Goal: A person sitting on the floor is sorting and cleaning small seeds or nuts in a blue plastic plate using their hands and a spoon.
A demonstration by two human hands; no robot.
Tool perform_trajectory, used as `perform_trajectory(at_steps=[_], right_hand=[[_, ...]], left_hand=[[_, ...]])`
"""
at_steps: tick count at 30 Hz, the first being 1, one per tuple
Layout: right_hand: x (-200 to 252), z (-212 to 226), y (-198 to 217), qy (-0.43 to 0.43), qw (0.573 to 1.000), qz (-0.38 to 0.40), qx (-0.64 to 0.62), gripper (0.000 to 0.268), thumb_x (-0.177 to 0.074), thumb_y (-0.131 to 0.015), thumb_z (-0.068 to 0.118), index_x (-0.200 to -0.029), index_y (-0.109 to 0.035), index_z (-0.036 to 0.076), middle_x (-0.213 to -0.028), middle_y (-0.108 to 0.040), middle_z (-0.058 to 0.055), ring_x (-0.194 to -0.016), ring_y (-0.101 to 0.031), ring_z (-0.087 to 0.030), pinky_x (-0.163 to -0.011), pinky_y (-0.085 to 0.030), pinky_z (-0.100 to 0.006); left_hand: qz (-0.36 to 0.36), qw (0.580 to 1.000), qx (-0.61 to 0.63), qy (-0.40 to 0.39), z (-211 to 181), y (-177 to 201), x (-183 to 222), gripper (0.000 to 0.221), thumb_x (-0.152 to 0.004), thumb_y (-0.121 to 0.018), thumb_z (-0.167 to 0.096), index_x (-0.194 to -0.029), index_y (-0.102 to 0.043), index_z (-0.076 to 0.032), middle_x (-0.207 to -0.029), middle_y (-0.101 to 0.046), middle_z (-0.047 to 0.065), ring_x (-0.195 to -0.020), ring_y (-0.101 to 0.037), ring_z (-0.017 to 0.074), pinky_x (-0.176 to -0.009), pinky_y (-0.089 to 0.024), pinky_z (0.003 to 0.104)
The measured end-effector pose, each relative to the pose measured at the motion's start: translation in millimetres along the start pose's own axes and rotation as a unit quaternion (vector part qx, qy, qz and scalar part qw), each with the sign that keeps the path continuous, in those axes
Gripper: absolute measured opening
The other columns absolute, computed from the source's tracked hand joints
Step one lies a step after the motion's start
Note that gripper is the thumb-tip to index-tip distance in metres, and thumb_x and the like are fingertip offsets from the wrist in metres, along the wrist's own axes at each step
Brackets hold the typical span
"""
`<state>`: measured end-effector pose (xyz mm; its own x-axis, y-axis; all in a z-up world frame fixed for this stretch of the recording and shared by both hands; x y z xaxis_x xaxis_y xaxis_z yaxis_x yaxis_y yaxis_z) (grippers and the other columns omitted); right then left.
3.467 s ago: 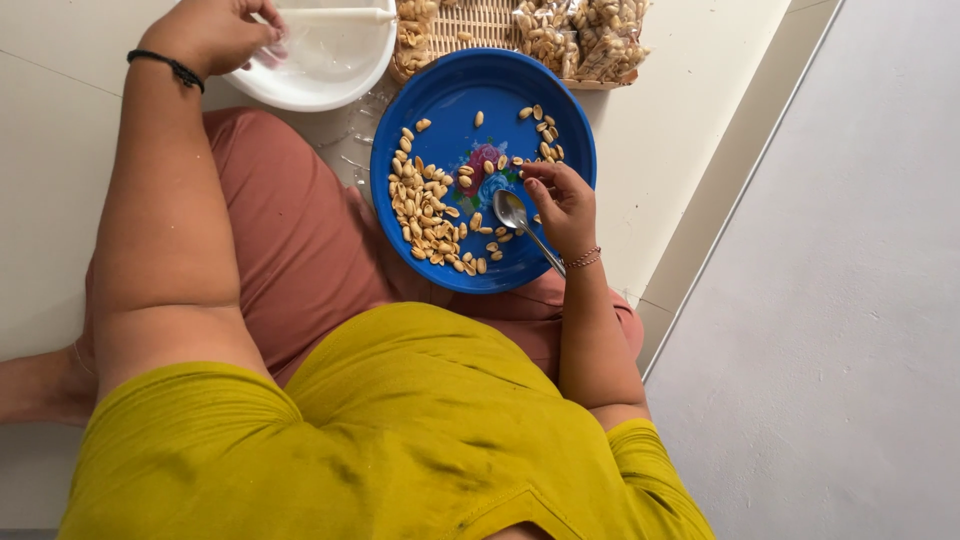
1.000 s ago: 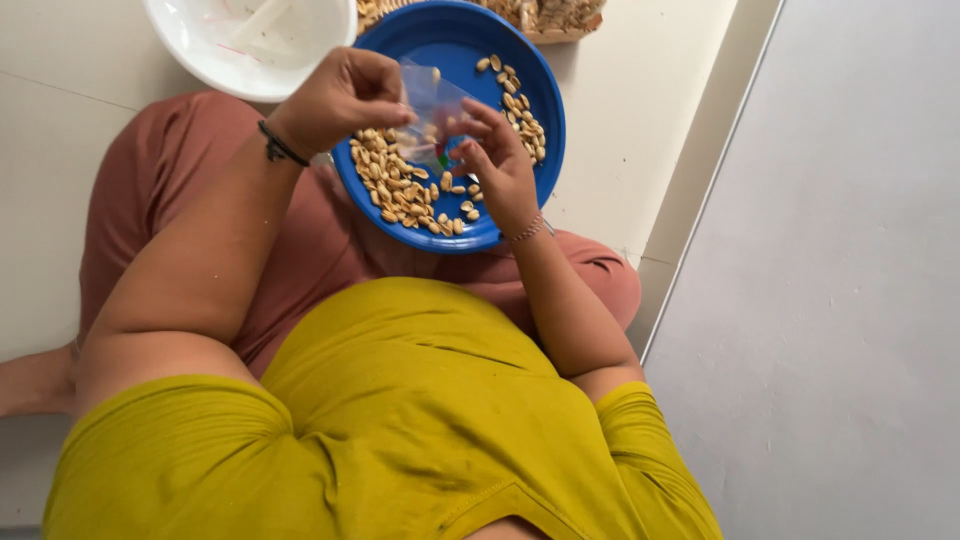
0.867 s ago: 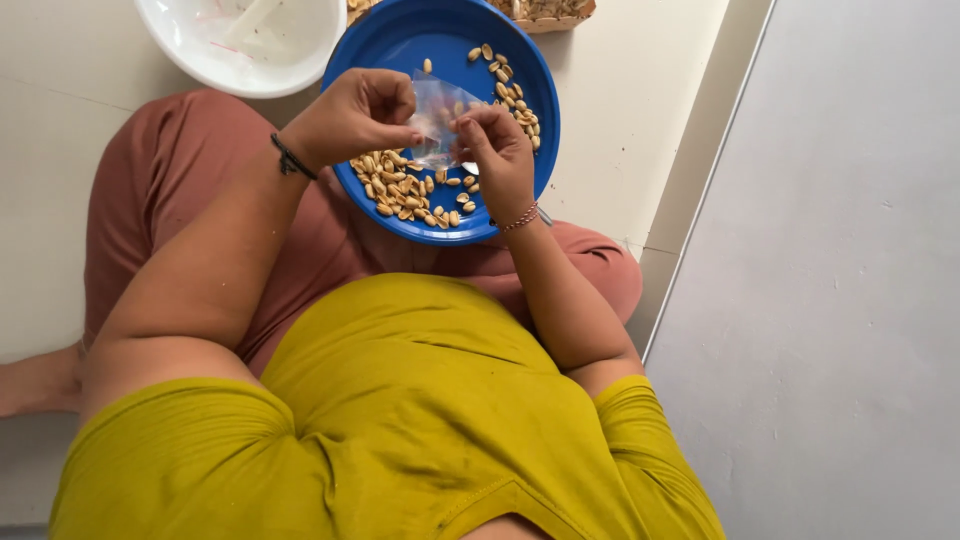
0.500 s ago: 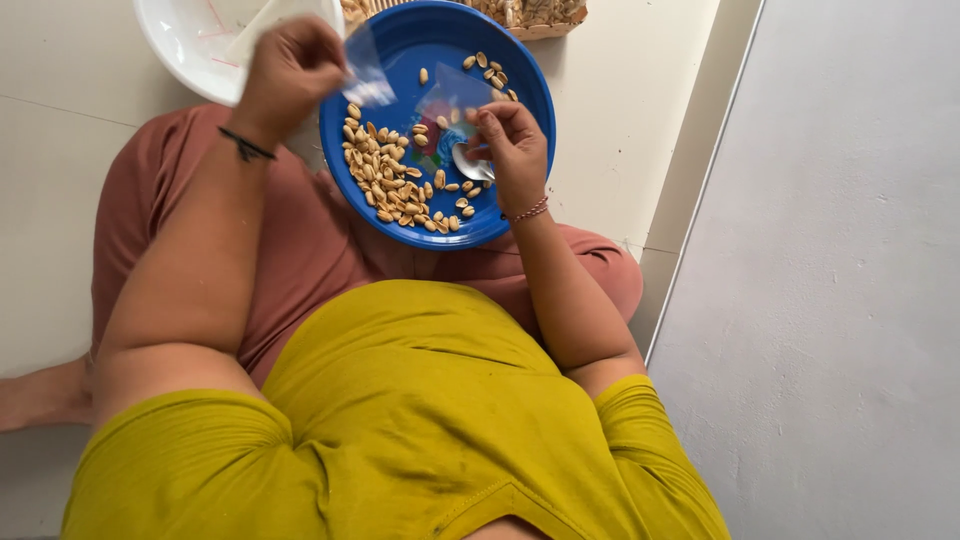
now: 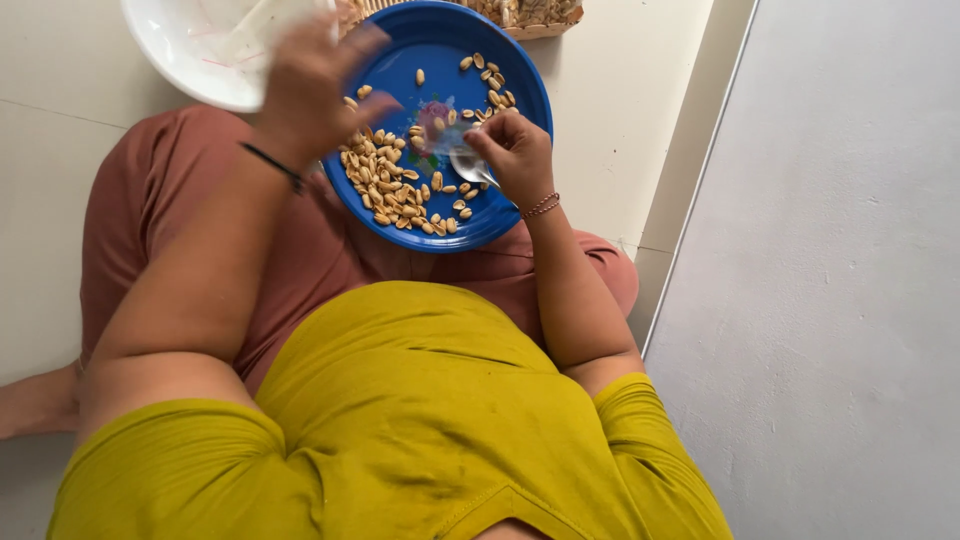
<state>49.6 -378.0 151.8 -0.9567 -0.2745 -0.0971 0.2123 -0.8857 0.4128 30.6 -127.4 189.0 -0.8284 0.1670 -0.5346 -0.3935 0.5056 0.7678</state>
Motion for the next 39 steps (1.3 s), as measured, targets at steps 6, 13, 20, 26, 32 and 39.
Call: perform_trajectory(at_steps=[6, 13, 20, 26, 32, 39], right_hand=[[13, 44, -16, 0.090, 0.974, 0.078, 0.194, 0.017, -0.082, -0.088, 0.012, -0.080, -0.072, 0.008, -0.071, -0.071, -0.003, -0.055, -0.059, -0.009, -0.051, -0.050, -0.019], [23, 59, -21, 0.154, 0.932, 0.092, 0.314, 0.025, -0.082, -0.090, 0.027, -0.076, -0.069, 0.015, -0.070, -0.072, 0.002, -0.057, -0.063, -0.011, -0.052, -0.049, -0.023], [35, 71, -31, 0.207, 0.918, 0.117, 0.316, 0.020, -0.083, -0.085, 0.015, -0.074, -0.067, 0.016, -0.059, -0.065, -0.002, -0.055, -0.065, -0.024, -0.052, -0.054, -0.036], [40, 66, -36, 0.238, 0.899, 0.115, 0.350, 0.019, -0.081, -0.086, 0.020, -0.077, -0.067, 0.019, -0.062, -0.065, 0.001, -0.057, -0.065, -0.024, -0.054, -0.054, -0.035], [38, 82, -33, 0.232, 0.908, 0.131, 0.323, 0.022, -0.082, -0.086, 0.021, -0.078, -0.065, 0.017, -0.062, -0.064, 0.000, -0.058, -0.065, -0.025, -0.054, -0.053, -0.037], [36, 90, -30, 0.274, 0.909, 0.099, 0.297, 0.015, -0.088, -0.081, 0.010, -0.094, -0.069, 0.016, -0.094, -0.071, -0.002, -0.082, -0.071, -0.025, -0.070, -0.059, -0.035]], left_hand=[[0.156, 0.976, 0.146, -0.046, -96, -31, 1, 0.021, -0.091, -0.082, -0.033, -0.096, -0.081, -0.013, -0.085, -0.076, 0.000, -0.065, -0.066, 0.0161, -0.077, -0.050, 0.036], [0.109, 0.978, 0.180, 0.012, -99, -10, 1, 0.018, -0.091, -0.082, -0.025, -0.099, -0.080, -0.009, -0.083, -0.073, 0.004, -0.062, -0.063, 0.0169, -0.054, -0.048, 0.029], [0.230, 0.971, 0.058, -0.017, -105, -45, 15, 0.012, -0.093, -0.073, -0.028, -0.088, -0.080, -0.019, -0.068, -0.069, 0.000, -0.061, -0.067, 0.0204, -0.057, -0.054, 0.032], [0.357, 0.923, 0.124, 0.067, -101, -61, 25, 0.019, -0.091, -0.070, -0.028, -0.090, -0.084, -0.015, -0.067, -0.073, 0.005, -0.064, -0.071, 0.0255, -0.059, -0.057, 0.037], [0.370, 0.913, 0.134, 0.111, -92, -70, 30, 0.022, -0.091, -0.065, -0.019, -0.084, -0.082, -0.007, -0.063, -0.071, 0.012, -0.064, -0.071, 0.0355, -0.061, -0.058, 0.044], [0.239, 0.943, 0.165, 0.164, -66, -58, 26, 0.024, -0.094, -0.065, -0.019, -0.076, -0.078, -0.009, -0.059, -0.067, 0.009, -0.058, -0.068, 0.0326, -0.056, -0.056, 0.042]])
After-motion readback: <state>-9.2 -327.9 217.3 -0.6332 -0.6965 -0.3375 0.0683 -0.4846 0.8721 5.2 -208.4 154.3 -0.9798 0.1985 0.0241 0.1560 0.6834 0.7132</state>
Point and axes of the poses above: each hand's wrist, its own x-axis away from the middle knuckle, its own y-axis out of the back of the hand, z = x × y, the point moved 10 cm from there along -x, towards the middle knuckle
